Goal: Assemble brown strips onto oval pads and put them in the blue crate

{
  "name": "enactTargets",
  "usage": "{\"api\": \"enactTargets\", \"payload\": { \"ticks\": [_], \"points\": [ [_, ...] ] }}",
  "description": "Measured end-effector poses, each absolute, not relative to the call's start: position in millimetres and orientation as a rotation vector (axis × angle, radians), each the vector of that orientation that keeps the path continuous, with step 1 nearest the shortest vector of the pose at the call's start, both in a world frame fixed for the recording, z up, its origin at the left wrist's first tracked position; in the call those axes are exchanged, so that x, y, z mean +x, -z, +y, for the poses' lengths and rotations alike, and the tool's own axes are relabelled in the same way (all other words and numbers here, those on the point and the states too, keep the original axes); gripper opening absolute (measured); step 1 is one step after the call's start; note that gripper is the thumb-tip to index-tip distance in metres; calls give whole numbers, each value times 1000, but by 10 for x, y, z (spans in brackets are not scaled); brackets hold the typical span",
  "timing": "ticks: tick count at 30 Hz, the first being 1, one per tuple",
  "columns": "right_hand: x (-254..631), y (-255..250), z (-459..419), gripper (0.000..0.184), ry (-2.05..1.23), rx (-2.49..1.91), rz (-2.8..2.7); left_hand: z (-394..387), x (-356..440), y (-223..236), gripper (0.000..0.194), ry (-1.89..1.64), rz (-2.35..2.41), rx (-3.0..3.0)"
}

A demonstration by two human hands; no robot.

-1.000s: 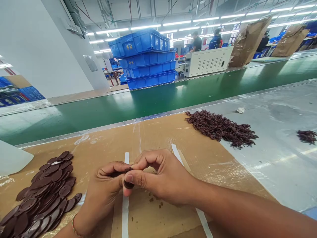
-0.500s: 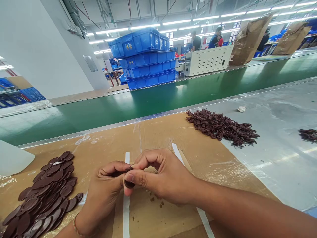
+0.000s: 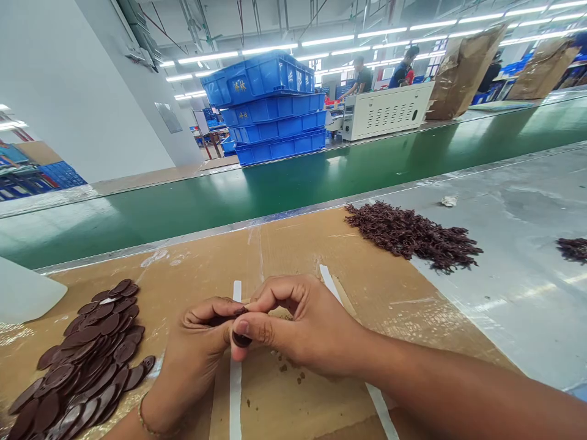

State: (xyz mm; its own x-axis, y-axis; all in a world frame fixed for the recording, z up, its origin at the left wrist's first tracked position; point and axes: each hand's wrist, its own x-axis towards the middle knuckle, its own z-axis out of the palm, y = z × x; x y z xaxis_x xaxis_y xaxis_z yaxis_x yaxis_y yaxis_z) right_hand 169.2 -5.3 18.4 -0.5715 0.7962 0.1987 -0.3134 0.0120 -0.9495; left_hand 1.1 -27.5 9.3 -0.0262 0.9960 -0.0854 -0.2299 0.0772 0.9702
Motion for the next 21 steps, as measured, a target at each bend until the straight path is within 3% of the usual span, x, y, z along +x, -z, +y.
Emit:
{"api": "enactTargets", "payload": {
  "ticks": [14,21],
  "points": [
    [1746,-217,-27,26,-1651,-683,-1553,-295,2,-101,13,-1258,1077,1010],
    [1909,-436,45,17,-1224,-792,-1692,-240,-103,-131,26,-1185,1177,1247]
  ]
}}
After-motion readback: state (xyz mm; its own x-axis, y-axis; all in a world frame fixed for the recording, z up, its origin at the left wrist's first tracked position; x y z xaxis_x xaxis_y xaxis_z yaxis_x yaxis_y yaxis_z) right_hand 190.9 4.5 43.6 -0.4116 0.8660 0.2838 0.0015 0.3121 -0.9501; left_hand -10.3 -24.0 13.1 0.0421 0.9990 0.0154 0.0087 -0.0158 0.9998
